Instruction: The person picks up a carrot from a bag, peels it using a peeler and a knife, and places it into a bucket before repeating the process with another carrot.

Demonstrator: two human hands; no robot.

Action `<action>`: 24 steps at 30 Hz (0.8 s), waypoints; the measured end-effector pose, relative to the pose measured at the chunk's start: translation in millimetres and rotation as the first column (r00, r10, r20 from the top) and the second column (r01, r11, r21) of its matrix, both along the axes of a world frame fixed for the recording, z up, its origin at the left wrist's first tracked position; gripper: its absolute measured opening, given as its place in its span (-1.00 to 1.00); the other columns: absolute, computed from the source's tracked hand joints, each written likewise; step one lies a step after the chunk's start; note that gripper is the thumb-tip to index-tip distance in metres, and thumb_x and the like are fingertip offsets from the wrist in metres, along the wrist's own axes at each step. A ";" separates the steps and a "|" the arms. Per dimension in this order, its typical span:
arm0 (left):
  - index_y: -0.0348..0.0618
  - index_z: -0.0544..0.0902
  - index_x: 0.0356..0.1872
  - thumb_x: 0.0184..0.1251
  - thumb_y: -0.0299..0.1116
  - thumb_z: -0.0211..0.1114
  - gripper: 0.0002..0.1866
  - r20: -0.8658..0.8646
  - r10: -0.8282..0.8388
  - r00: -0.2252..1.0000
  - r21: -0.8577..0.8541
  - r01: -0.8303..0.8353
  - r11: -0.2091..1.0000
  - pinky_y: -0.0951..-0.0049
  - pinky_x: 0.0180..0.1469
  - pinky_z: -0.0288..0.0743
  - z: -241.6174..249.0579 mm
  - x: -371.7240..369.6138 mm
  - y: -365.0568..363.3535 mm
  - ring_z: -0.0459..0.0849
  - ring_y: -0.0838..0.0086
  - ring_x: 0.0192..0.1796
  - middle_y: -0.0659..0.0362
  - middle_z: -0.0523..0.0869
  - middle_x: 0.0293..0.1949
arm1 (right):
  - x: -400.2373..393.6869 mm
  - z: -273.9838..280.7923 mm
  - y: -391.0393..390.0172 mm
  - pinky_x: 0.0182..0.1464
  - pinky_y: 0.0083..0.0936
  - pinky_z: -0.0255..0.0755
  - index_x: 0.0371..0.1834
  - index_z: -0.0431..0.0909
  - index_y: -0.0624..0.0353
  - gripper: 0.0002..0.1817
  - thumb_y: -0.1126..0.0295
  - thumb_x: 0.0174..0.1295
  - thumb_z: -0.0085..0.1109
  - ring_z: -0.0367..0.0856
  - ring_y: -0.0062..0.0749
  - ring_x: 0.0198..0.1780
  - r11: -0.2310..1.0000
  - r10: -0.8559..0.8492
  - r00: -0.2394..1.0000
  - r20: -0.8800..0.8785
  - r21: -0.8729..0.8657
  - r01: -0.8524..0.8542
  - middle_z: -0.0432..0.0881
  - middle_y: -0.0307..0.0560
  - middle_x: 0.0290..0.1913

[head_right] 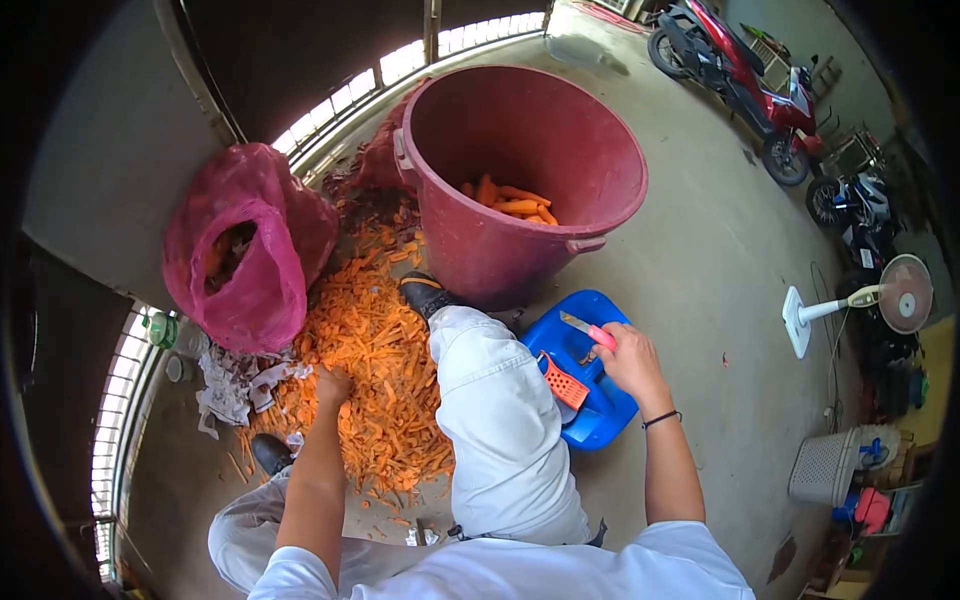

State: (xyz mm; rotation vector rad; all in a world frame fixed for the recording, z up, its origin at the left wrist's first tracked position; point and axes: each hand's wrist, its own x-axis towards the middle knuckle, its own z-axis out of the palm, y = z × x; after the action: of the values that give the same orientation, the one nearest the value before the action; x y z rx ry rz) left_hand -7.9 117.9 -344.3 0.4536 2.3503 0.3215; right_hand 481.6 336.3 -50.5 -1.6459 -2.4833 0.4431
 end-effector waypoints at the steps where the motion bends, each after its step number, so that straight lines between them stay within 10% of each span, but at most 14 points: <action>1: -0.34 -0.11 0.66 0.37 -0.30 0.29 -0.02 0.041 0.071 0.997 0.065 -0.074 0.995 0.22 -0.32 0.67 2.2 1.2 -3.2 0.76 0.20 -0.35 -0.11 0.77 -0.28 | 4.5 -11.3 0.5 0.05 -0.02 0.55 -0.02 0.67 0.21 -0.66 0.32 0.18 0.46 0.70 0.18 -0.04 1.000 -0.025 1.000 0.014 0.009 0.025 0.75 0.18 -0.10; 3: -0.31 -0.09 0.67 0.39 -0.35 0.27 -0.06 0.077 0.171 0.982 0.118 -0.180 0.977 0.22 -0.35 0.66 -5.1 -0.9 -15.4 0.75 0.23 -0.35 -0.11 0.78 -0.24 | 12.2 -26.8 -2.3 0.04 -0.03 0.55 -0.02 0.67 0.20 -0.66 0.32 0.18 0.47 0.71 0.16 -0.05 1.000 -0.013 0.999 0.045 0.024 0.012 0.75 0.18 -0.11; 5: -0.21 0.04 0.66 0.38 -0.33 0.31 -0.10 0.662 0.339 0.669 0.374 -0.686 0.624 0.19 -0.41 0.60 -34.1 -7.6 -42.3 0.77 0.24 -0.26 0.01 0.79 -0.15 | 14.8 -48.3 -3.1 -0.01 -0.04 0.55 -0.03 0.69 0.19 -0.66 0.29 0.19 0.48 0.71 0.13 -0.10 0.999 0.025 1.000 0.011 0.036 -0.026 0.76 0.14 -0.17; 7: -0.04 0.18 0.65 0.34 -0.31 0.41 -0.12 0.938 0.084 0.336 0.288 -0.891 0.349 0.22 -0.33 0.52 10.0 -0.2 -61.0 0.69 0.30 -0.31 0.10 0.74 -0.16 | 19.0 -65.9 -3.6 -0.02 -0.06 0.53 -0.03 0.69 0.20 -0.66 0.29 0.19 0.47 0.70 0.10 -0.12 0.992 0.099 0.995 0.018 0.077 -0.101 0.76 0.11 -0.22; 11: 0.00 0.38 0.55 0.28 -0.30 0.43 -0.22 0.943 -0.215 0.255 0.292 -0.943 0.161 0.21 -0.20 0.55 54.5 4.7 -82.2 0.69 0.19 -0.04 0.07 0.68 0.16 | 9.7 -61.5 -16.3 0.01 -0.07 0.51 -0.05 0.69 0.24 -0.66 0.29 0.19 0.47 0.69 0.08 -0.08 0.999 0.044 0.998 -0.050 -0.015 -0.045 0.74 0.11 -0.21; 14: -0.03 0.33 0.59 0.27 -0.29 0.44 -0.17 0.891 -0.356 0.283 0.337 -0.936 0.099 0.16 -0.17 0.56 72.5 -3.8 -79.5 0.71 0.19 0.06 0.07 0.66 0.24 | -1.5 -45.8 -34.9 0.03 -0.05 0.49 -0.07 0.69 0.27 -0.65 0.28 0.18 0.49 0.67 0.07 -0.03 0.950 0.144 0.989 -0.022 0.284 -0.132 0.73 0.12 -0.15; 16: -0.04 0.36 0.58 0.25 -0.32 0.44 -0.18 0.885 -0.343 0.315 0.350 -0.936 0.044 0.17 -0.19 0.59 106.8 -4.9 -73.7 0.73 0.20 0.03 0.07 0.67 0.22 | -2.9 -40.1 -46.5 0.07 -0.04 0.50 -0.05 0.68 0.29 -0.61 0.26 0.15 0.50 0.66 0.11 0.00 0.972 0.237 0.967 -0.094 0.017 -0.236 0.72 0.15 -0.09; 24: -0.09 0.38 0.53 0.12 -0.52 0.48 -0.14 0.655 -0.615 0.439 0.521 -0.852 -0.053 0.15 0.01 0.76 237.6 -26.7 -42.1 0.78 0.21 0.02 0.02 0.68 0.16 | -11.5 -57.6 -64.1 0.03 -0.21 0.58 0.02 0.65 0.31 -0.51 0.28 0.07 0.56 0.72 0.00 -0.09 0.985 0.171 0.968 -0.183 -0.006 -0.175 0.72 0.13 -0.20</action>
State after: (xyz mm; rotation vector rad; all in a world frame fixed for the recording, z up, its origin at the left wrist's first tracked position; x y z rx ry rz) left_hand -34.6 75.8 -106.7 0.3708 0.4076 2.0482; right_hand 470.2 272.2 -108.1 -1.3338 -2.5008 0.6135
